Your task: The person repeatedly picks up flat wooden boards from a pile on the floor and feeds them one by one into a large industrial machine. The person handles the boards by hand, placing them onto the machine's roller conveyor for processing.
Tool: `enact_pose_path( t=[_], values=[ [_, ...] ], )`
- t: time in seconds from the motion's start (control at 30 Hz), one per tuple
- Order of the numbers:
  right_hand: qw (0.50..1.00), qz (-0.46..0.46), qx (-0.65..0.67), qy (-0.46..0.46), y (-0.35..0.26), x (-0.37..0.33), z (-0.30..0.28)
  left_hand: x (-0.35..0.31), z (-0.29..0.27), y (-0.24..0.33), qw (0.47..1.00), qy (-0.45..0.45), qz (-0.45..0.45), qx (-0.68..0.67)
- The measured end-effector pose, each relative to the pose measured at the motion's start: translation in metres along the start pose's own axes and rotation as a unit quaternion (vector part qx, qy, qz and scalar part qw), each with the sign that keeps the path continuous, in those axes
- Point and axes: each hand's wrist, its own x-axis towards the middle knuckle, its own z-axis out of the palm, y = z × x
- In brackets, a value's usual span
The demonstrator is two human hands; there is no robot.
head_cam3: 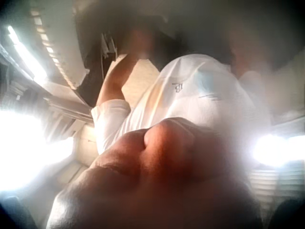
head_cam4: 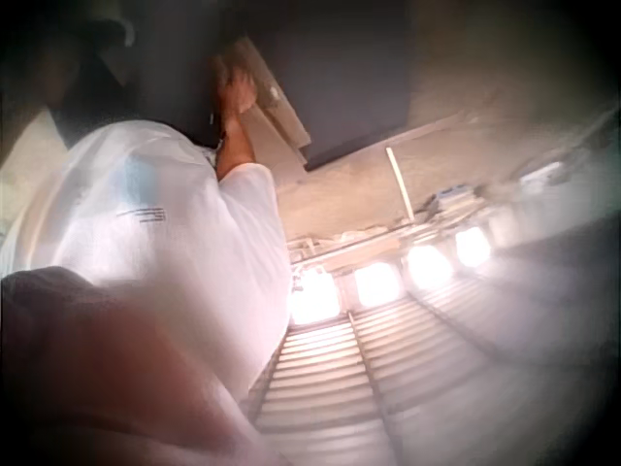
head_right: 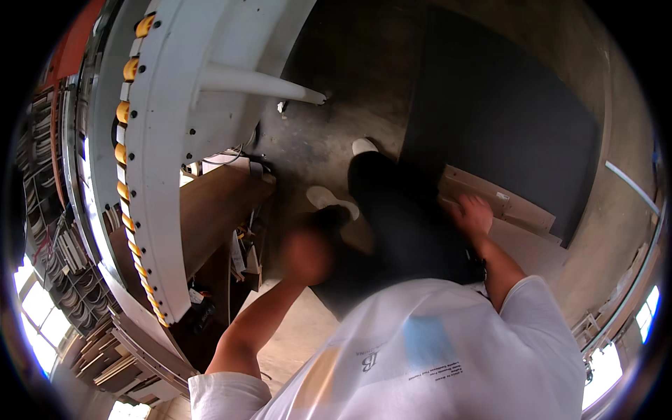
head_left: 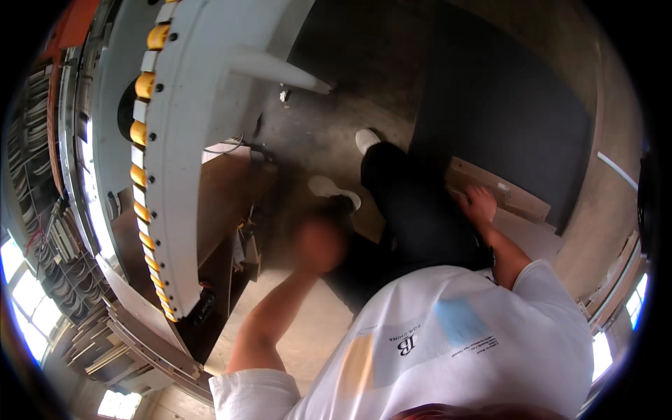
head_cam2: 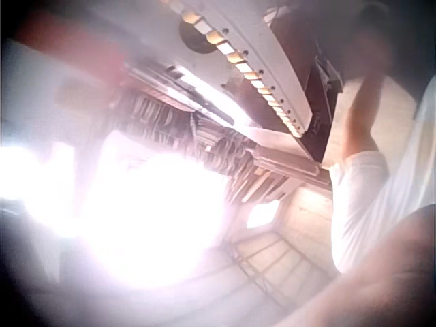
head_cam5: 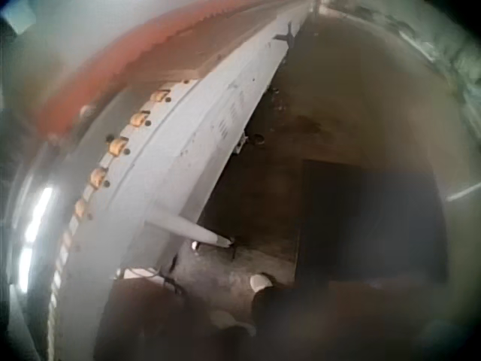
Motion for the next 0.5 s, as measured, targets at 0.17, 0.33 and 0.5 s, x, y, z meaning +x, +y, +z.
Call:
enact_pose_path(
  t=[0.17, 0.33, 0.5],
  values=[
    [0.999, 0.005, -0.029, -0.038, 0.005, 0.003, 0.004, -0.001, -0.016, -0.016, 0.999, -0.009, -0.002, -0.033],
    [0.99, 0.026, -0.081, -0.109, 0.0, 0.003, -0.008, -0.009, -0.034, -0.027, 0.999, -0.032, -0.002, -0.043],
    [0.98, 0.131, -0.101, -0.106, -0.061, 0.013, -0.062, -0.02, -0.055, -0.031, 0.996, -0.083, 0.016, -0.023]
  ],
)
